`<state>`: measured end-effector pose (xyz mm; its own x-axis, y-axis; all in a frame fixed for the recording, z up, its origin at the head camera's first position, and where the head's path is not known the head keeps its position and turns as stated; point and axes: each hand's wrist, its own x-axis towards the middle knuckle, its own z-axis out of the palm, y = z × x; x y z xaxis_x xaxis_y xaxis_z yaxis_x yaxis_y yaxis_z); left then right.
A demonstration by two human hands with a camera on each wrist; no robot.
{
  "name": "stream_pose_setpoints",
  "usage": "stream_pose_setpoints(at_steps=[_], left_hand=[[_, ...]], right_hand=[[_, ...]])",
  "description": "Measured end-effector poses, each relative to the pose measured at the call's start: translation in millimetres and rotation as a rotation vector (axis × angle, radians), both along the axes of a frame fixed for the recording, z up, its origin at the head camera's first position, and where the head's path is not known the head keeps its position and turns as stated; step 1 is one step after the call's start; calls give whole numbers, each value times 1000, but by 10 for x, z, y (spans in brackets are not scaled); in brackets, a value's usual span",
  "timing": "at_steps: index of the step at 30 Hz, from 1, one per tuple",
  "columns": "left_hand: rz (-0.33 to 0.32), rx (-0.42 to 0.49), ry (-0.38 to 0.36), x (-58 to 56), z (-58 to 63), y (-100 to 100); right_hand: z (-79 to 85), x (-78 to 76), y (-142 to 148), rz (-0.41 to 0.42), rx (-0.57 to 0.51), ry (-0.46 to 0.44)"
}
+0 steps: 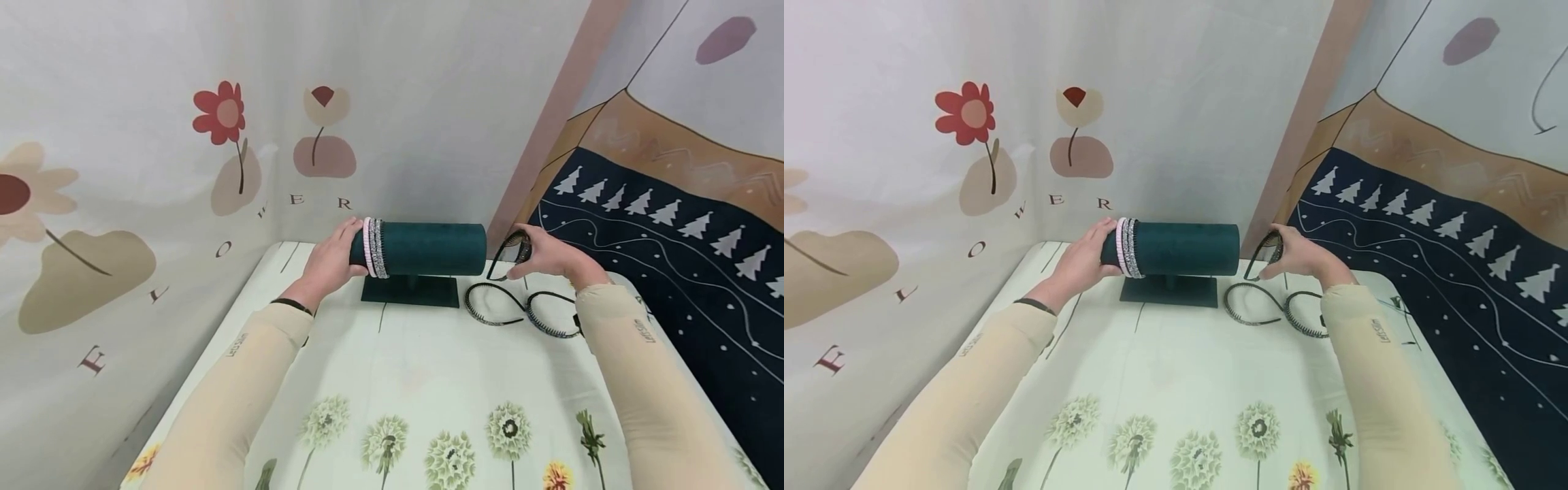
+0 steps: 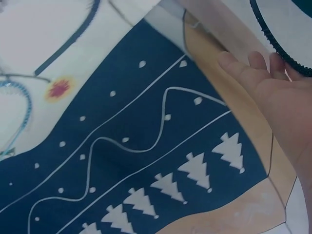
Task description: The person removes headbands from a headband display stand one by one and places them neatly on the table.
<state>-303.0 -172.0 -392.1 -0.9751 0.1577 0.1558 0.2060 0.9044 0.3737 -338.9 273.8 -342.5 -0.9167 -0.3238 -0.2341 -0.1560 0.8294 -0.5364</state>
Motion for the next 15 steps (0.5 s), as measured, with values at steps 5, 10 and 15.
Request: stream_pose_setpoints(at_steps=[5,10,15], left_hand=[[-4,-1,2,-12,-20,-16],[-7,-15,14,-27,-35,-35],[-16,-17,16,-34,-32,-26]], right_hand=[[-73,76,178,-7,-39,16],[-127,164,304,-16,-104,32],[-163,277,408,-73,-182,40]])
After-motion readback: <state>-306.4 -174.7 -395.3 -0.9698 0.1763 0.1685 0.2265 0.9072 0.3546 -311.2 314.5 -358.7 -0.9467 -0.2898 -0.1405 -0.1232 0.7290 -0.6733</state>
